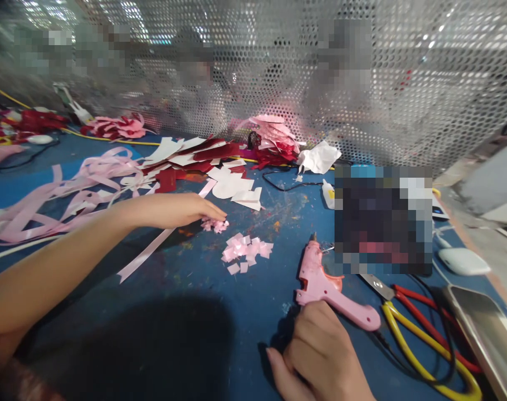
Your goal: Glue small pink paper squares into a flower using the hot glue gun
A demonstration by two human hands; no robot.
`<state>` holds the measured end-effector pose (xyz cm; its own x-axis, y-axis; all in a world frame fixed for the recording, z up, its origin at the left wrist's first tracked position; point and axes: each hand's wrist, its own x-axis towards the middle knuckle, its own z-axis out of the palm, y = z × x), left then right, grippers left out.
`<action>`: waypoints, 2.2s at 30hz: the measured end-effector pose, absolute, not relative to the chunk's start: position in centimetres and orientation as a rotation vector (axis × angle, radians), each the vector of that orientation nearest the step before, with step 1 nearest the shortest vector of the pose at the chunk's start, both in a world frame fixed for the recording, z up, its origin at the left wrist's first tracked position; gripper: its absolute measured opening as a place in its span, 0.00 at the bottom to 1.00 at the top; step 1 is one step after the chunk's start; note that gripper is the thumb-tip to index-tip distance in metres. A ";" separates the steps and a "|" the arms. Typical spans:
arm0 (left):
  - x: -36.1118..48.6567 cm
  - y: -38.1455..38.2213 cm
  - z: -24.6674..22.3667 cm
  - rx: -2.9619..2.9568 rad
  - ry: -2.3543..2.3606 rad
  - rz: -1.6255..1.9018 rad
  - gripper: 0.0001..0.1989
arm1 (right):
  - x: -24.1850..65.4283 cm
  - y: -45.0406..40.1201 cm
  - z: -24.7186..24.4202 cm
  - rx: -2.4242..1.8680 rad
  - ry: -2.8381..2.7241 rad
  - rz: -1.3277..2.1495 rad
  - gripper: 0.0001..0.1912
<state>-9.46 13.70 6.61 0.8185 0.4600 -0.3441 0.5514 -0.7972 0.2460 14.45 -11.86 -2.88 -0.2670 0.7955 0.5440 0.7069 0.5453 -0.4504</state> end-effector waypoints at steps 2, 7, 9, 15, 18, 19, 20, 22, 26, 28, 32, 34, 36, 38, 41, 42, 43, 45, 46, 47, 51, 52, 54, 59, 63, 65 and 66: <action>-9.3 13.6 7.2 2.631 0.812 -0.405 0.20 | 14.4 -11.8 -2.9 -1.206 -2.030 0.146 0.13; -8.9 13.6 7.3 2.698 0.820 -0.349 0.15 | 14.3 -11.9 -2.9 -1.199 -2.036 0.138 0.13; -8.8 13.4 6.9 2.669 0.825 -0.416 0.21 | 14.2 -11.9 -2.9 -1.195 -2.038 0.135 0.13; -8.2 13.5 5.9 2.614 0.826 -0.450 0.12 | 14.1 -11.8 -2.9 -1.196 -2.043 0.119 0.13; -8.0 13.9 5.7 2.618 0.767 -0.425 0.09 | 14.2 -11.7 -2.6 -1.186 -2.056 0.118 0.13; -8.1 14.0 5.8 2.614 0.763 -0.422 0.09 | 14.2 -11.6 -2.4 -1.180 -2.059 0.118 0.13; -8.1 14.1 6.0 2.609 0.778 -0.416 0.10 | 14.2 -11.5 -2.3 -1.174 -2.061 0.117 0.13; -8.4 14.0 6.5 2.599 0.822 -0.406 0.11 | 14.1 -11.4 -2.2 -1.164 -2.061 0.113 0.13; -9.1 13.4 8.0 2.642 0.841 -0.342 0.14 | 13.6 -11.2 -2.1 -1.119 -2.031 0.077 0.14; -9.2 13.1 8.5 2.664 0.829 -0.324 0.17 | 13.5 -11.2 -2.2 -1.101 -2.017 0.063 0.14; -9.0 12.7 9.1 2.697 0.866 -0.293 0.20 | 13.4 -11.4 -2.3 -1.114 -2.050 0.060 0.14; -8.7 12.5 9.2 2.696 0.905 -0.256 0.19 | 13.5 -11.4 -2.4 -1.110 -2.049 0.063 0.15; -8.5 12.3 9.2 2.681 0.962 -0.259 0.17 | 13.5 -11.3 -2.3 -1.100 -2.024 0.075 0.14; -8.3 12.1 9.3 2.673 1.011 -0.277 0.15 | 13.4 -11.3 -2.3 -1.090 -2.011 0.076 0.15; -8.2 11.8 9.3 2.689 1.016 -0.241 0.12 | 13.3 -11.3 -2.2 -1.090 -2.022 0.055 0.15; -8.2 11.7 9.4 2.696 1.005 -0.211 0.11 | 13.3 -11.3 -2.2 -1.091 -2.024 0.047 0.15; -8.2 11.6 9.3 2.708 0.985 -0.177 0.10 | 13.3 -11.3 -2.1 -1.095 -2.025 0.044 0.15; -8.0 11.4 9.2 2.757 0.914 -0.098 0.07 | 13.3 -11.2 -2.0 -1.101 -2.029 0.041 0.15; -7.9 11.4 9.0 2.790 0.871 -0.066 0.07 | 13.3 -11.2 -2.0 -1.104 -2.032 0.040 0.15; -7.8 11.3 8.8 2.820 0.838 -0.049 0.09 | 13.4 -11.1 -1.9 -1.104 -2.036 0.041 0.15; -7.7 11.6 7.3 2.817 0.755 -0.151 0.13 | 13.4 -11.2 -2.0 -1.104 -2.030 0.053 0.15; -7.7 11.8 6.8 2.796 0.723 -0.184 0.17 | 13.4 -11.2 -2.1 -1.110 -2.026 0.058 0.15; -7.7 12.1 5.9 2.766 0.666 -0.214 0.19 | 13.4 -11.3 -2.3 -1.118 -2.025 0.055 0.15; -7.4 12.3 5.2 2.771 0.681 -0.224 0.10 | 13.4 -11.3 -2.4 -1.117 -2.039 0.037 0.15; -7.7 12.6 6.3 2.773 0.757 -0.372 0.10 | 13.3 -11.1 -2.0 -1.099 -2.050 0.023 0.15; -8.0 12.8 7.0 2.792 0.811 -0.369 0.11 | 13.3 -11.0 -1.9 -1.098 -2.051 0.019 0.16; -8.1 12.9 7.3 2.802 0.827 -0.345 0.12 | 13.3 -11.0 -1.9 -1.100 -2.048 0.023 0.16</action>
